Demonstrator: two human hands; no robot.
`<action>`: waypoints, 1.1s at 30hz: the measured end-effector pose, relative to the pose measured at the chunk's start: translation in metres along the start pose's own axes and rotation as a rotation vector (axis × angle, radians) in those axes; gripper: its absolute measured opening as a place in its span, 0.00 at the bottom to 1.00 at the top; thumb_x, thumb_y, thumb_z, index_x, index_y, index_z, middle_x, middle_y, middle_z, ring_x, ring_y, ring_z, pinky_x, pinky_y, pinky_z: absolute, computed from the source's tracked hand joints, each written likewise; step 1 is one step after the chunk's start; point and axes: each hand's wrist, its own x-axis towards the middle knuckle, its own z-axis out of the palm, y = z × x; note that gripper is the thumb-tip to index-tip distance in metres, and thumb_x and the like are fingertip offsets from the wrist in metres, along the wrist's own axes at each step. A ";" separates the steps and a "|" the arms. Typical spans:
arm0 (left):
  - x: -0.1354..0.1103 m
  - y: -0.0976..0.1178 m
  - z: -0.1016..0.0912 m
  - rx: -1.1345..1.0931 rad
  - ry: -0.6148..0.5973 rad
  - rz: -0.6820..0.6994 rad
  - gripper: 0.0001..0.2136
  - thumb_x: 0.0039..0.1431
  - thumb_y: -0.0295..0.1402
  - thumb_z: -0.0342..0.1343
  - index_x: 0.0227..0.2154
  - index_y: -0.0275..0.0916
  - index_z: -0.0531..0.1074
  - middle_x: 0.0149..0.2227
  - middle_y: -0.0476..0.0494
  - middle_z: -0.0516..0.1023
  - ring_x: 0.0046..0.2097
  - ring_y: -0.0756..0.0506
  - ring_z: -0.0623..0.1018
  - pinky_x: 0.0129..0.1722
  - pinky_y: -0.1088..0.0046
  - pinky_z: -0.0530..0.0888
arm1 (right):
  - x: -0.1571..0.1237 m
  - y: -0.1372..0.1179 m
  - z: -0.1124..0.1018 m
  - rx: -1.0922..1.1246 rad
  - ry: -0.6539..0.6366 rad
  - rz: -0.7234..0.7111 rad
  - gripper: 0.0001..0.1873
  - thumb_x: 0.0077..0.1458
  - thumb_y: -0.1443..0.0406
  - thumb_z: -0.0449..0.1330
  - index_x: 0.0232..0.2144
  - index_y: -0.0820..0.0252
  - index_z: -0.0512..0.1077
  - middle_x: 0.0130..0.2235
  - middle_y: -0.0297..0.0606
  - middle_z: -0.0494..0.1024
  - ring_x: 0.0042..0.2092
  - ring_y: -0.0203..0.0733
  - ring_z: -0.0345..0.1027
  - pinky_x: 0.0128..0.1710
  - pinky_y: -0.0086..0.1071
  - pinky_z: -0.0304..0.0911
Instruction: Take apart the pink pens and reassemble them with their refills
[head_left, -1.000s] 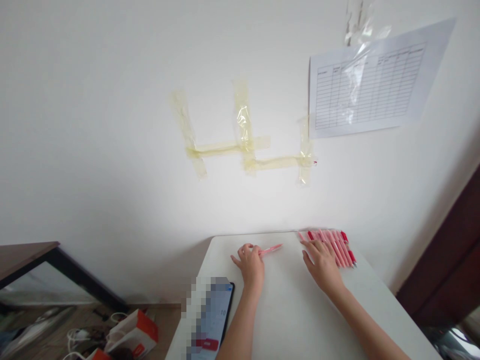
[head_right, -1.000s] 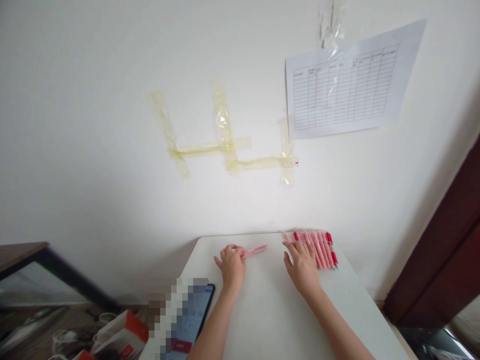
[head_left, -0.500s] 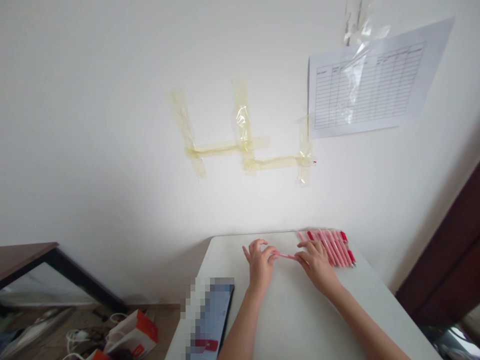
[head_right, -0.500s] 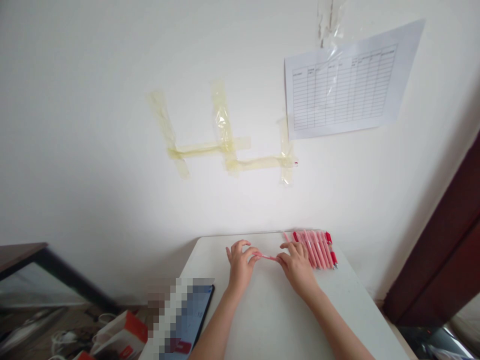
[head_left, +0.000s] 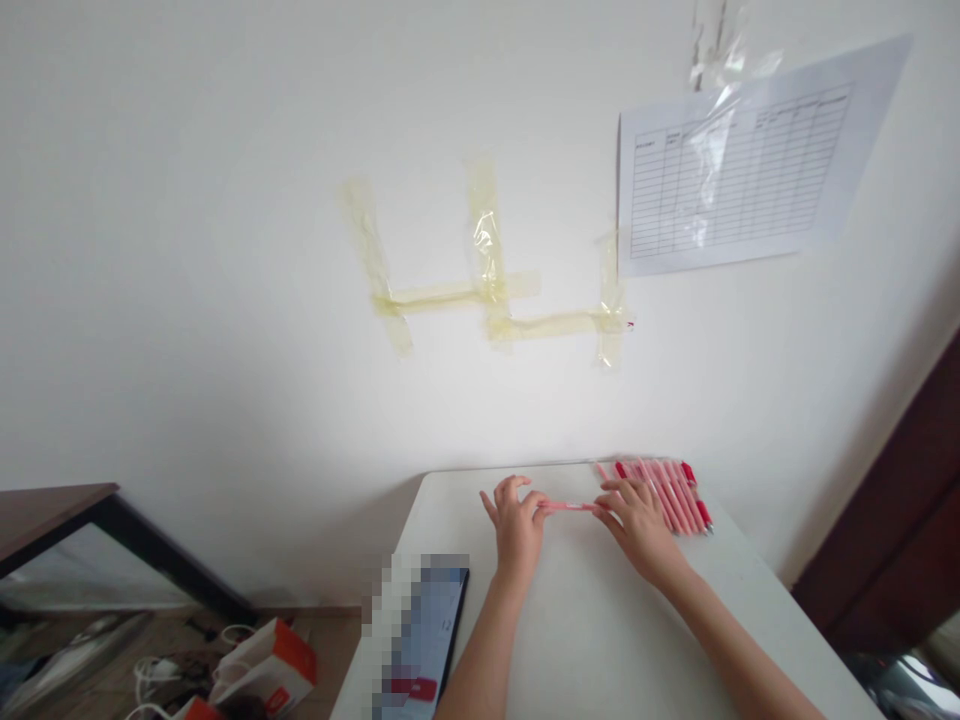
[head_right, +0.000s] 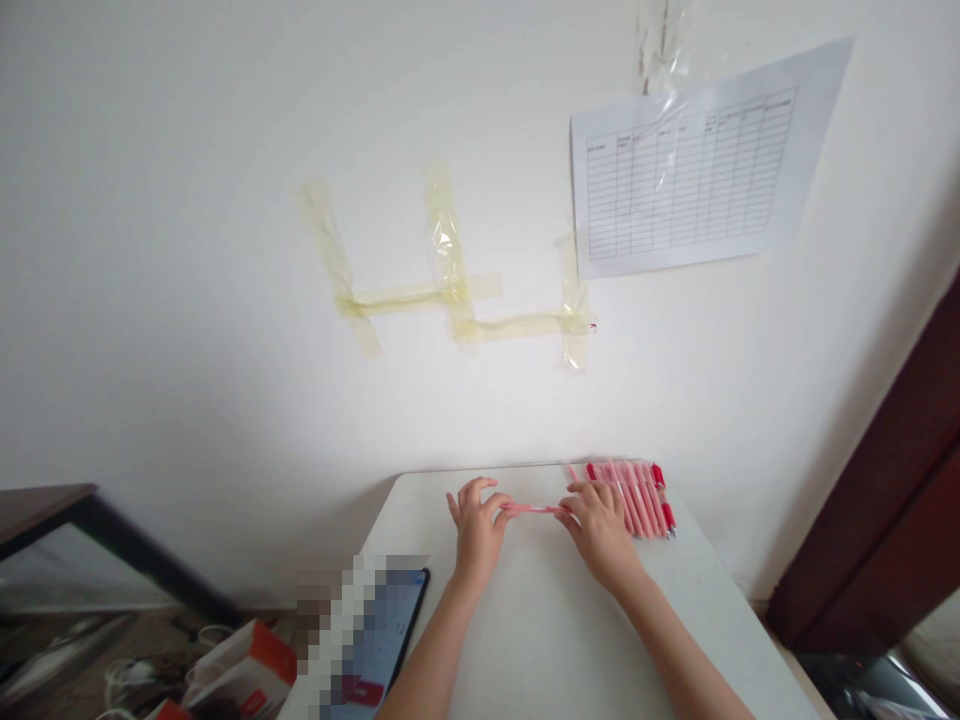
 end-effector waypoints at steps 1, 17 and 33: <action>0.000 0.000 0.000 -0.002 0.004 0.000 0.03 0.54 0.30 0.63 0.31 0.46 0.79 0.51 0.45 0.71 0.58 0.39 0.68 0.63 0.31 0.47 | -0.001 0.001 0.001 -0.015 -0.004 -0.004 0.12 0.64 0.55 0.54 0.40 0.51 0.75 0.49 0.40 0.75 0.53 0.51 0.64 0.53 0.50 0.59; 0.002 0.008 -0.009 0.055 -0.030 -0.027 0.05 0.55 0.33 0.63 0.27 0.53 0.81 0.56 0.53 0.74 0.64 0.35 0.61 0.63 0.28 0.38 | 0.004 0.002 -0.007 -0.107 0.116 -0.004 0.05 0.59 0.60 0.62 0.31 0.46 0.78 0.46 0.33 0.78 0.58 0.56 0.58 0.60 0.59 0.48; 0.002 0.008 -0.008 0.051 -0.057 -0.036 0.05 0.56 0.34 0.62 0.29 0.51 0.82 0.61 0.50 0.69 0.66 0.35 0.59 0.64 0.29 0.41 | 0.003 0.005 -0.001 -0.149 0.153 0.031 0.12 0.58 0.63 0.62 0.45 0.48 0.76 0.52 0.40 0.75 0.59 0.55 0.57 0.60 0.55 0.53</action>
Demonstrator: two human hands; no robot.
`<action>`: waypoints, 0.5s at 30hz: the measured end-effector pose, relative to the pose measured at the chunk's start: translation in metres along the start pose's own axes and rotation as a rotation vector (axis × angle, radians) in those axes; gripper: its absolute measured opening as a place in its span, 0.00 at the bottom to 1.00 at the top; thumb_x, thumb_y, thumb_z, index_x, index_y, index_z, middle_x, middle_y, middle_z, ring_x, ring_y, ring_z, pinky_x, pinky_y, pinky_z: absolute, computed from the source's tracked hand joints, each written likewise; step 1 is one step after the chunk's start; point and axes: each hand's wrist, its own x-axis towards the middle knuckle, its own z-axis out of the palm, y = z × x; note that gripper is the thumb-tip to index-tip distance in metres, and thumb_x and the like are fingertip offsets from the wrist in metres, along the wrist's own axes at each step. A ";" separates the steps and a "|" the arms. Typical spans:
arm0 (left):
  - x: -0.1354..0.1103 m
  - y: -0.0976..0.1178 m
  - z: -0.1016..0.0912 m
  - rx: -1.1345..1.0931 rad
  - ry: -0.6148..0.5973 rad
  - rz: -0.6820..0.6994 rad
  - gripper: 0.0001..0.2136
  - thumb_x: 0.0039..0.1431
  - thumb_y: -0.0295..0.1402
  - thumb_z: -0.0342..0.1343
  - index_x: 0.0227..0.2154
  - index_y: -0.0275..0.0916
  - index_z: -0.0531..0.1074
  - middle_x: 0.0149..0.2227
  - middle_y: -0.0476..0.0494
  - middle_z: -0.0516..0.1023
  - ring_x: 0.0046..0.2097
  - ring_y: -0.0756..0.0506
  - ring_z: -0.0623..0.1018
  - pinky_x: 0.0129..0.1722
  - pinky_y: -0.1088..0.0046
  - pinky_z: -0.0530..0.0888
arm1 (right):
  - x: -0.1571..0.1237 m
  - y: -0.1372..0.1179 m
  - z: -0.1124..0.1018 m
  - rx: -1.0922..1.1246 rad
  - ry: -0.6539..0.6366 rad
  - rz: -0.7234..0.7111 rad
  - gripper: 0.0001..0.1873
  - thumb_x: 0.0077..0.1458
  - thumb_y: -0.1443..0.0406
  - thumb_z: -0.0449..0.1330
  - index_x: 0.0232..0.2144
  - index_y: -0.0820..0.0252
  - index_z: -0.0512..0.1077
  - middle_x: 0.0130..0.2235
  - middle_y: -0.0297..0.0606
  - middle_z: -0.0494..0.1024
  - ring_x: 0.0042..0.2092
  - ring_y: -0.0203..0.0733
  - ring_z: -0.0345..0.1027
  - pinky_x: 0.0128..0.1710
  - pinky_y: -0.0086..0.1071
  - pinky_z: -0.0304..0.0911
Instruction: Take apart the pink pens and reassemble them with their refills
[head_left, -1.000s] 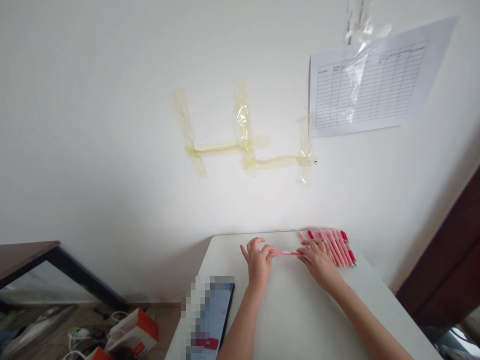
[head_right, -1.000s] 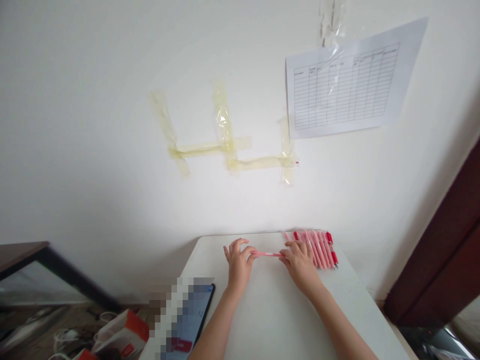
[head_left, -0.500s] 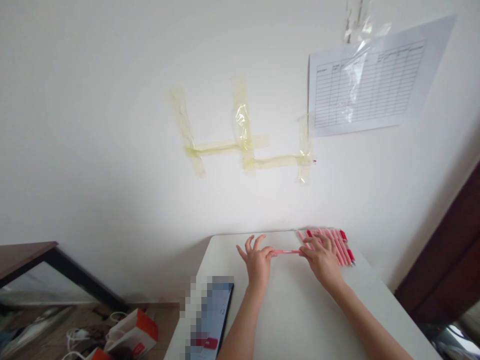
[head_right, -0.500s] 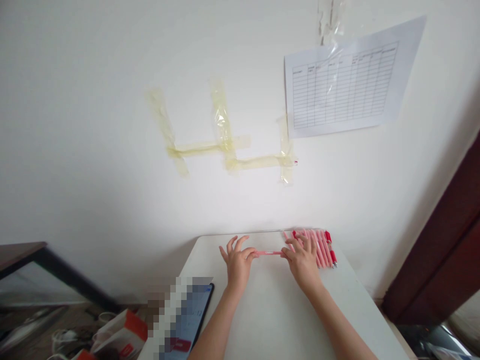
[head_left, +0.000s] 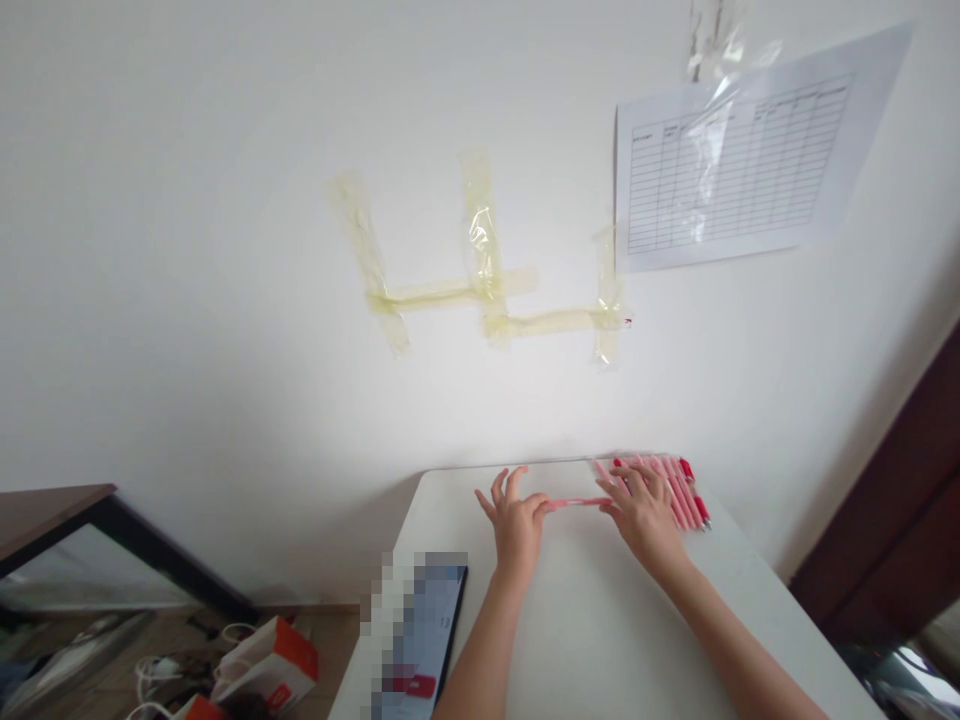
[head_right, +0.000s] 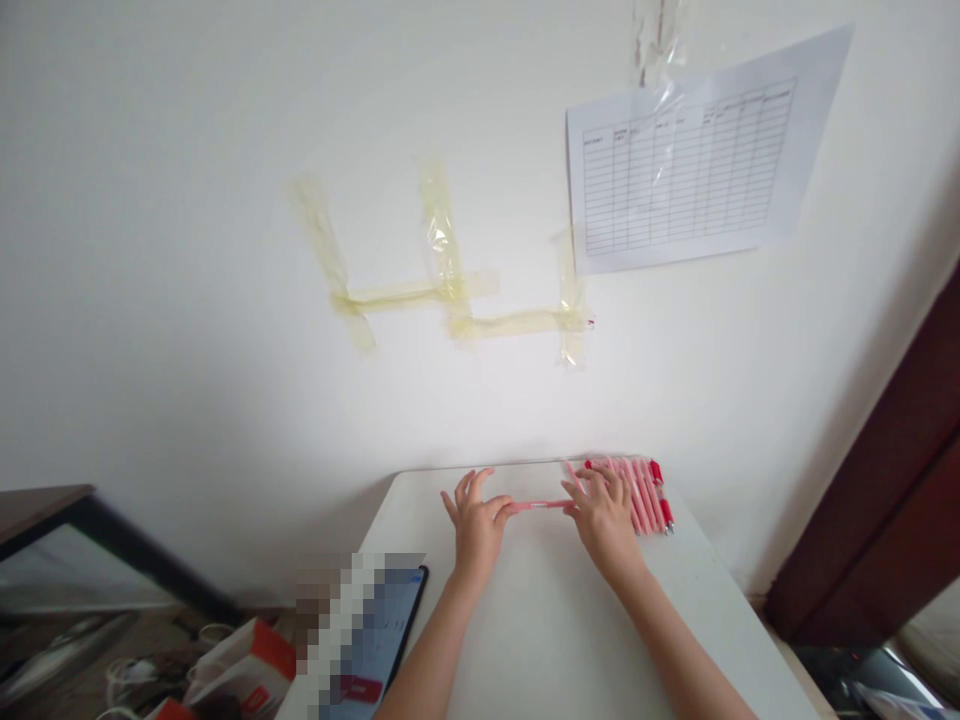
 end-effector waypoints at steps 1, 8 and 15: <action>0.000 -0.001 0.000 -0.007 0.010 0.000 0.04 0.56 0.34 0.62 0.29 0.51 0.82 0.61 0.49 0.69 0.66 0.35 0.59 0.64 0.29 0.42 | -0.001 0.002 0.002 -0.009 -0.015 -0.012 0.14 0.58 0.61 0.62 0.48 0.49 0.75 0.52 0.42 0.74 0.59 0.55 0.57 0.60 0.55 0.53; -0.001 -0.003 0.002 -0.012 0.066 0.002 0.05 0.56 0.34 0.62 0.28 0.50 0.81 0.59 0.48 0.69 0.64 0.35 0.62 0.63 0.29 0.46 | -0.002 0.007 0.000 0.034 -0.112 -0.068 0.10 0.62 0.56 0.57 0.37 0.51 0.76 0.52 0.41 0.73 0.60 0.57 0.56 0.58 0.58 0.54; -0.001 -0.003 0.003 0.009 0.002 -0.033 0.05 0.56 0.32 0.61 0.29 0.48 0.81 0.60 0.47 0.69 0.65 0.35 0.61 0.64 0.29 0.42 | 0.000 0.003 0.004 0.128 -0.088 -0.069 0.08 0.61 0.59 0.59 0.33 0.54 0.75 0.49 0.42 0.75 0.58 0.54 0.59 0.56 0.53 0.59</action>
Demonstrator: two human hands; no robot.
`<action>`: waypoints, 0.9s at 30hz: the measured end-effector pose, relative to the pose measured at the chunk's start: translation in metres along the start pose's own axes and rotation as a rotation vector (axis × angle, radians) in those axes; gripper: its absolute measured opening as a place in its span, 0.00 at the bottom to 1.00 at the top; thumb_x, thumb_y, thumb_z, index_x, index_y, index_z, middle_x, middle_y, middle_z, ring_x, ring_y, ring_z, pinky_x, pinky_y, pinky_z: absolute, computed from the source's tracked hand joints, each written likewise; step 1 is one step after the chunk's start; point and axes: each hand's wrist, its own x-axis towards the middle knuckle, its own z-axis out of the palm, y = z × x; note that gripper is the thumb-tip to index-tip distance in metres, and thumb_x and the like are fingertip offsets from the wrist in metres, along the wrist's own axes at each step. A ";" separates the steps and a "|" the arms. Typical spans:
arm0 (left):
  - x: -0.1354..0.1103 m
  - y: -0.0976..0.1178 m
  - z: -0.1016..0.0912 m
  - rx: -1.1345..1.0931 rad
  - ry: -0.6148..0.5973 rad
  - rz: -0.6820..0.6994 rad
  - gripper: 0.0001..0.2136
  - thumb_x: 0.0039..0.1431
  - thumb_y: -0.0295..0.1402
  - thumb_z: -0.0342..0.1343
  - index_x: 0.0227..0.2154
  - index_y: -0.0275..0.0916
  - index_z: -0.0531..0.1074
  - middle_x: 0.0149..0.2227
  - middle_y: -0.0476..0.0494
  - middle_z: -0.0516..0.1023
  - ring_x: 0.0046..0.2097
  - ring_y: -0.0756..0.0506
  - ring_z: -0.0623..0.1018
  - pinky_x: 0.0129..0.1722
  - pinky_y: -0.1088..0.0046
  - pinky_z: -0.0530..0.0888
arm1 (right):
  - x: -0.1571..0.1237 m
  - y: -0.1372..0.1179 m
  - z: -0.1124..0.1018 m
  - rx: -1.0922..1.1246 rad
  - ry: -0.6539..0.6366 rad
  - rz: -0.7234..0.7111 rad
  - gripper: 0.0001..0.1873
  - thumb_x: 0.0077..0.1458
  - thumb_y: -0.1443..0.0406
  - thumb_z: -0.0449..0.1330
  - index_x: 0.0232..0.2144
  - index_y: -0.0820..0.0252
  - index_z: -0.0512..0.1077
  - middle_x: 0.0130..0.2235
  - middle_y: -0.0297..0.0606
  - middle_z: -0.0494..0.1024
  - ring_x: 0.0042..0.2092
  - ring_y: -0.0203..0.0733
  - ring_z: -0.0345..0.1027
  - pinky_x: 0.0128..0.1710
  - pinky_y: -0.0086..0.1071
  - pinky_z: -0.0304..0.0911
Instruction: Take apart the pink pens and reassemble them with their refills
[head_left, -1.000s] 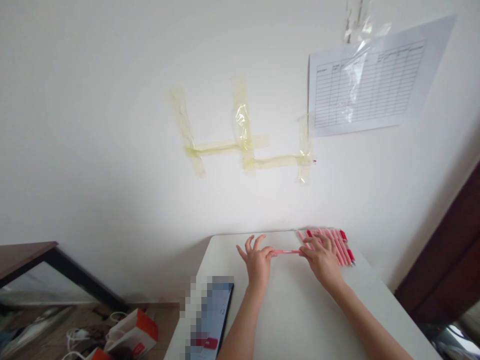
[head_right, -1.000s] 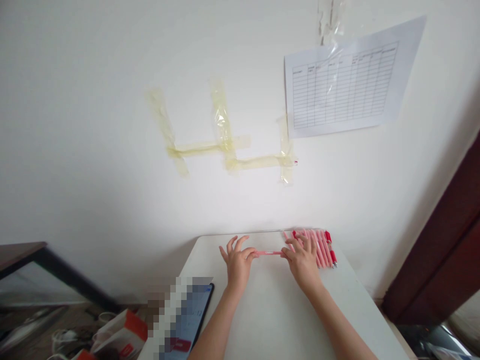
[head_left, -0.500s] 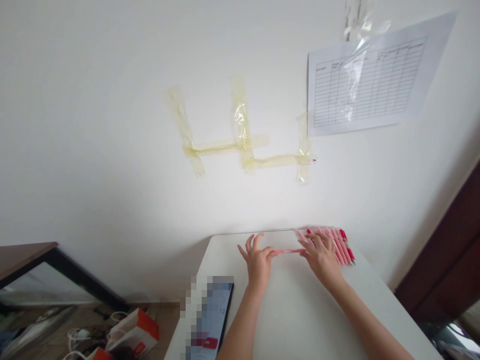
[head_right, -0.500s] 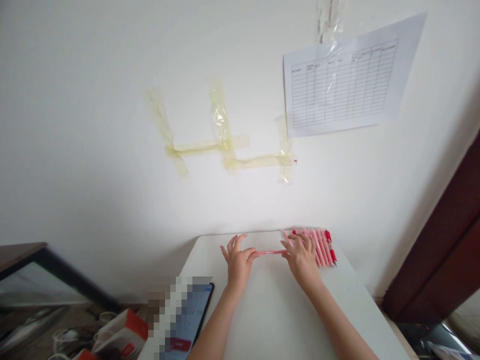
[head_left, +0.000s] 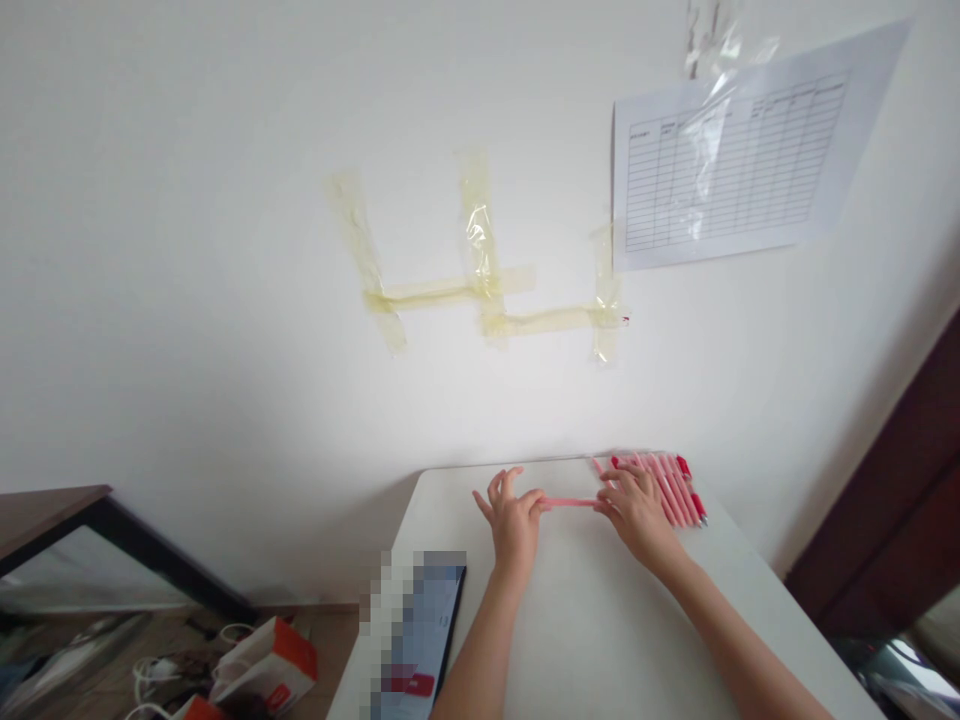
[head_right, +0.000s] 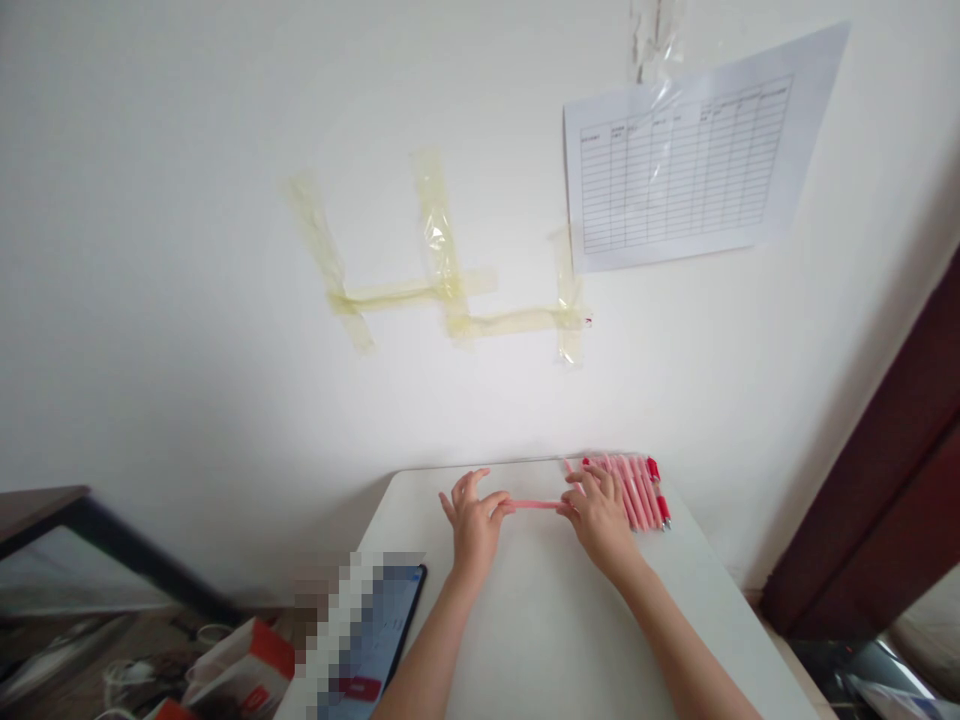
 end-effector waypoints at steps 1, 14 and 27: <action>0.000 -0.001 0.000 0.002 -0.011 -0.007 0.05 0.56 0.32 0.61 0.29 0.48 0.81 0.60 0.47 0.69 0.65 0.35 0.60 0.64 0.30 0.41 | 0.000 0.000 0.000 0.011 0.010 -0.003 0.07 0.61 0.60 0.59 0.33 0.54 0.76 0.48 0.42 0.75 0.58 0.54 0.59 0.55 0.53 0.59; 0.000 -0.004 0.008 -0.015 -0.039 -0.022 0.07 0.58 0.32 0.59 0.33 0.50 0.82 0.57 0.47 0.70 0.66 0.36 0.59 0.65 0.32 0.39 | 0.004 -0.004 -0.015 0.069 0.150 0.010 0.06 0.59 0.60 0.62 0.32 0.48 0.80 0.44 0.39 0.77 0.58 0.56 0.58 0.54 0.52 0.59; 0.001 0.000 0.004 -0.069 0.028 0.001 0.05 0.57 0.32 0.60 0.29 0.47 0.80 0.56 0.44 0.70 0.64 0.37 0.63 0.64 0.31 0.46 | 0.002 0.003 -0.012 -0.002 0.125 0.053 0.14 0.56 0.52 0.62 0.43 0.48 0.78 0.51 0.43 0.72 0.57 0.57 0.59 0.56 0.55 0.57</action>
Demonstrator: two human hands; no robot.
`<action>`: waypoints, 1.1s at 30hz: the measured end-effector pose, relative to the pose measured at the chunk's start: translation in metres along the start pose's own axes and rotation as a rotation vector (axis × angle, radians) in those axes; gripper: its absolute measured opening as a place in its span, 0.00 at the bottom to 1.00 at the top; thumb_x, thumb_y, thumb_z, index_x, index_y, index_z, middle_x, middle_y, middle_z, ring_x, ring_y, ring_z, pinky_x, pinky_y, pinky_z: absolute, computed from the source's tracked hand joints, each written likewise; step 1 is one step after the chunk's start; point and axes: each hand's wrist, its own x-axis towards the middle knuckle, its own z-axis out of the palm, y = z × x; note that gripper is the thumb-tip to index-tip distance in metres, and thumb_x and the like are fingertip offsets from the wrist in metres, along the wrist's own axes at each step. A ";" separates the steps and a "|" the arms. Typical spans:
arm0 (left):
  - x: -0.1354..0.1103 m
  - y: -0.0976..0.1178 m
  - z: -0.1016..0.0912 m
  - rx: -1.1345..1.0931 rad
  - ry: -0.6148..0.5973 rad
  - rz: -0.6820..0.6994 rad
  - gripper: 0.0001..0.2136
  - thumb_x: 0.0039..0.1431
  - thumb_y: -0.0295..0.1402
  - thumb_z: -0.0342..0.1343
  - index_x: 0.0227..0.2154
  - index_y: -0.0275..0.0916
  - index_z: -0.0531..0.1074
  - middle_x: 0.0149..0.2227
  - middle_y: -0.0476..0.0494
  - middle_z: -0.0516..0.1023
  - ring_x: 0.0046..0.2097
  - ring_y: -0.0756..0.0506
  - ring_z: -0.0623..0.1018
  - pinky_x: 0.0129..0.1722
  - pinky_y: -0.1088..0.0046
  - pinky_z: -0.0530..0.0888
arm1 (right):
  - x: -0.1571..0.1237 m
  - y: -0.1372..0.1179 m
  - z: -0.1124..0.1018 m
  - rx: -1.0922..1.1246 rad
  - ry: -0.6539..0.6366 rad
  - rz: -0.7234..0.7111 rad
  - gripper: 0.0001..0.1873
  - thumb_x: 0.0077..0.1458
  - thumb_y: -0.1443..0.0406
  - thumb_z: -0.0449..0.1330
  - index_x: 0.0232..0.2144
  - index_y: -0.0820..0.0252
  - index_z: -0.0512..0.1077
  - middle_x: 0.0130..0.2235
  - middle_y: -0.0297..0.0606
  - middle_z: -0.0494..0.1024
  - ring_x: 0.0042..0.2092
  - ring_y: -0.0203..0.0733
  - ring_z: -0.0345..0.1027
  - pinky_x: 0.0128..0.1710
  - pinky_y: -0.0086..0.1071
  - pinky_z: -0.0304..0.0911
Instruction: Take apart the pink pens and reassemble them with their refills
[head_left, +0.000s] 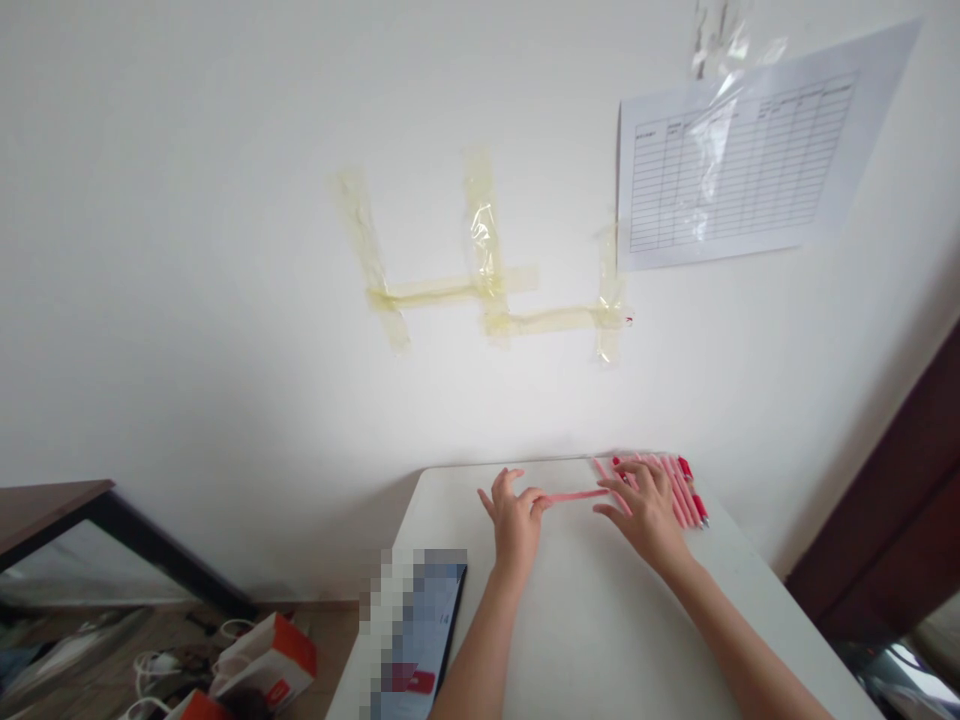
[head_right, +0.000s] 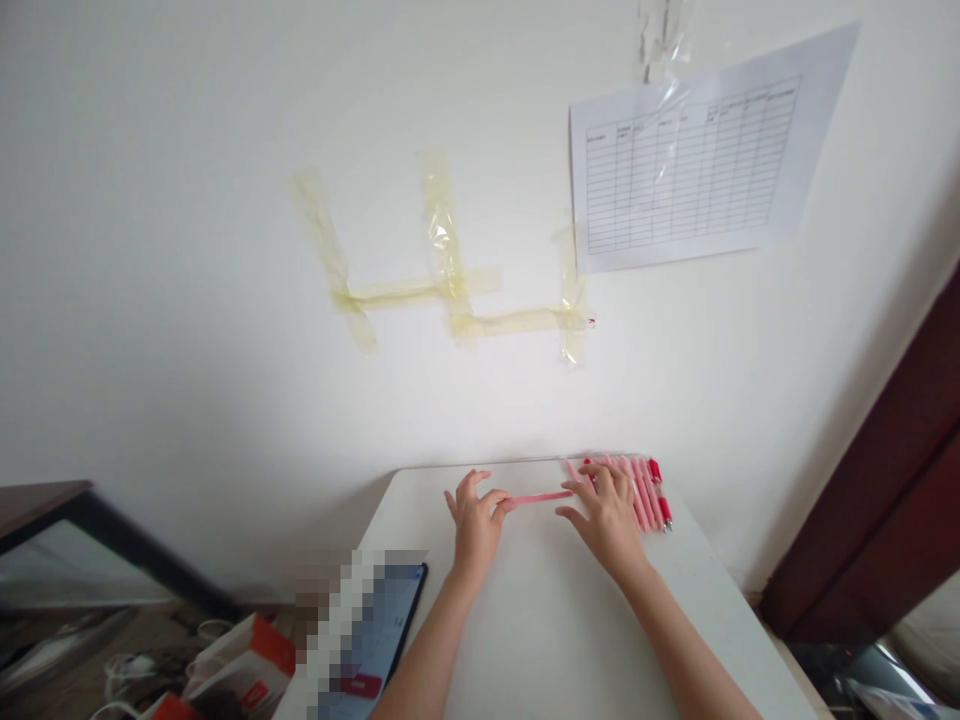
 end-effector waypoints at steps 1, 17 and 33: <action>0.000 0.000 -0.001 -0.008 0.013 0.005 0.05 0.57 0.32 0.60 0.29 0.47 0.80 0.56 0.44 0.70 0.63 0.37 0.64 0.64 0.31 0.47 | 0.000 0.000 0.001 -0.017 -0.021 0.009 0.19 0.56 0.50 0.62 0.47 0.48 0.76 0.52 0.45 0.71 0.57 0.57 0.58 0.56 0.56 0.57; -0.001 0.001 0.001 0.005 0.041 0.010 0.05 0.59 0.33 0.59 0.32 0.46 0.80 0.54 0.43 0.71 0.61 0.38 0.66 0.64 0.32 0.49 | -0.003 0.006 0.012 0.041 -0.090 -0.021 0.08 0.61 0.57 0.58 0.39 0.52 0.73 0.49 0.43 0.74 0.57 0.55 0.59 0.53 0.50 0.59; 0.000 0.000 -0.002 -0.006 0.052 -0.003 0.05 0.58 0.33 0.60 0.33 0.49 0.80 0.55 0.44 0.70 0.62 0.38 0.66 0.63 0.30 0.48 | 0.000 0.006 0.006 0.093 -0.124 0.020 0.12 0.64 0.54 0.54 0.37 0.53 0.71 0.50 0.42 0.74 0.57 0.54 0.60 0.54 0.51 0.59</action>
